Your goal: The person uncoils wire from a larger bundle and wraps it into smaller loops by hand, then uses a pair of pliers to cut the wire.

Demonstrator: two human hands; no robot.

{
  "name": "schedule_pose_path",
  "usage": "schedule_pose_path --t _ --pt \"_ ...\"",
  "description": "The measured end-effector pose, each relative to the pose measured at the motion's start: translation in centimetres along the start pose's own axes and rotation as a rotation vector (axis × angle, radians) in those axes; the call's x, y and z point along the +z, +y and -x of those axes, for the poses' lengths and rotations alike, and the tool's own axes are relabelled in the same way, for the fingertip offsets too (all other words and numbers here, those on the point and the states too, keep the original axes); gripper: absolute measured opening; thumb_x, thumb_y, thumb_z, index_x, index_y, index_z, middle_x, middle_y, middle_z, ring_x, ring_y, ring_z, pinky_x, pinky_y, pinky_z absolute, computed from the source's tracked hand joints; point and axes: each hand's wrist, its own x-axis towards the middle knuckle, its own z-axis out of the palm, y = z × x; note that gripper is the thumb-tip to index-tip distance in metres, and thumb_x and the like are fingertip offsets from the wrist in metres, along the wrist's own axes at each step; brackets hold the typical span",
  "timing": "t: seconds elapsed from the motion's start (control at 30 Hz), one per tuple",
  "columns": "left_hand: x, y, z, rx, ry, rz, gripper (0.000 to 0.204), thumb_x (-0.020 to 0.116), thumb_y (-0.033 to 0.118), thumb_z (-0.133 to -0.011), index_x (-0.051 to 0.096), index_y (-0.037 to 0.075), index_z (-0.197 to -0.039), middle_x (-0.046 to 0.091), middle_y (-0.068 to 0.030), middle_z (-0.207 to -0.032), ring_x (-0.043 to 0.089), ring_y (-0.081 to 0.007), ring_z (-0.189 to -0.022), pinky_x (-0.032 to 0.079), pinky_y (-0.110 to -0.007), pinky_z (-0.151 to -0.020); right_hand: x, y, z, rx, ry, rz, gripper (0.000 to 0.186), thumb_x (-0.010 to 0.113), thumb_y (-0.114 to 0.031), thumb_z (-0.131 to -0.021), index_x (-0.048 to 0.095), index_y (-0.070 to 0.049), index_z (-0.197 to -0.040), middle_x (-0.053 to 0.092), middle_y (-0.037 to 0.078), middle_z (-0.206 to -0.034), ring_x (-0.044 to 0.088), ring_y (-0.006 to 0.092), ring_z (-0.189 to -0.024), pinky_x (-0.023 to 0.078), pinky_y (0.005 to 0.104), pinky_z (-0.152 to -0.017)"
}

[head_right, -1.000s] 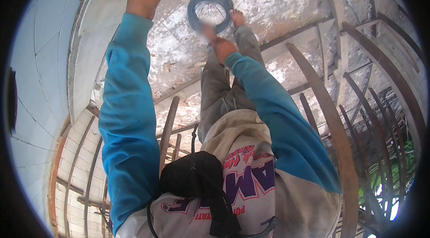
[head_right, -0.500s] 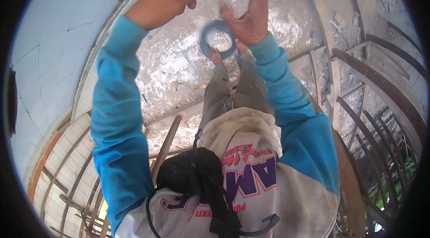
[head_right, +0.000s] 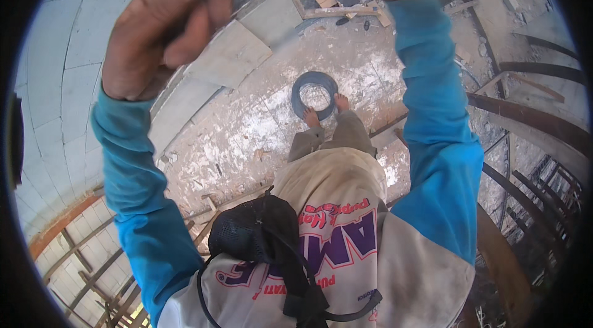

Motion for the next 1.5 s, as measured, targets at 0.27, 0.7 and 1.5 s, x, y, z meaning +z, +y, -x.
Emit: schedule_pose_path --t 0.27,0.7,1.5 --pt "2.8 -0.1 -0.5 0.102 0.32 0.548 0.034 0.044 0.024 -0.096 0.049 -0.004 -0.113 0.052 0.0013 -0.069 0.04 -0.0016 -0.055 0.034 -0.016 -0.051 1.3 0.0 -0.6 -0.226 0.496 0.16 0.02 0.054 -0.018 -0.092 0.063 -0.001 -0.097 0.063 0.003 -0.09 0.055 0.0096 -0.087 0.044 0.0251 -0.077" --pt "6.6 2.0 0.5 0.195 0.168 0.943 0.039 0.031 0.029 -0.1 0.049 -0.005 -0.105 0.05 -0.0007 -0.062 0.032 0.0 -0.038 0.026 -0.014 -0.038 3.0 -3.9 -1.2 -0.592 0.636 0.568 0.016 0.053 -0.012 -0.092 0.062 0.001 -0.092 0.063 0.006 -0.084 0.057 0.013 -0.081 0.045 0.0266 -0.073" --pt "7.7 1.7 0.6 0.121 0.571 0.712 0.034 0.04 0.029 -0.097 0.054 -0.001 -0.093 0.045 0.0012 -0.058 0.032 -0.0041 -0.049 0.027 -0.02 -0.045 5.1 -1.4 3.2 -0.326 0.157 0.293 0.021 0.057 -0.019 -0.09 0.064 -0.001 -0.098 0.066 0.007 -0.091 0.06 0.0143 -0.089 0.047 0.0271 -0.081"
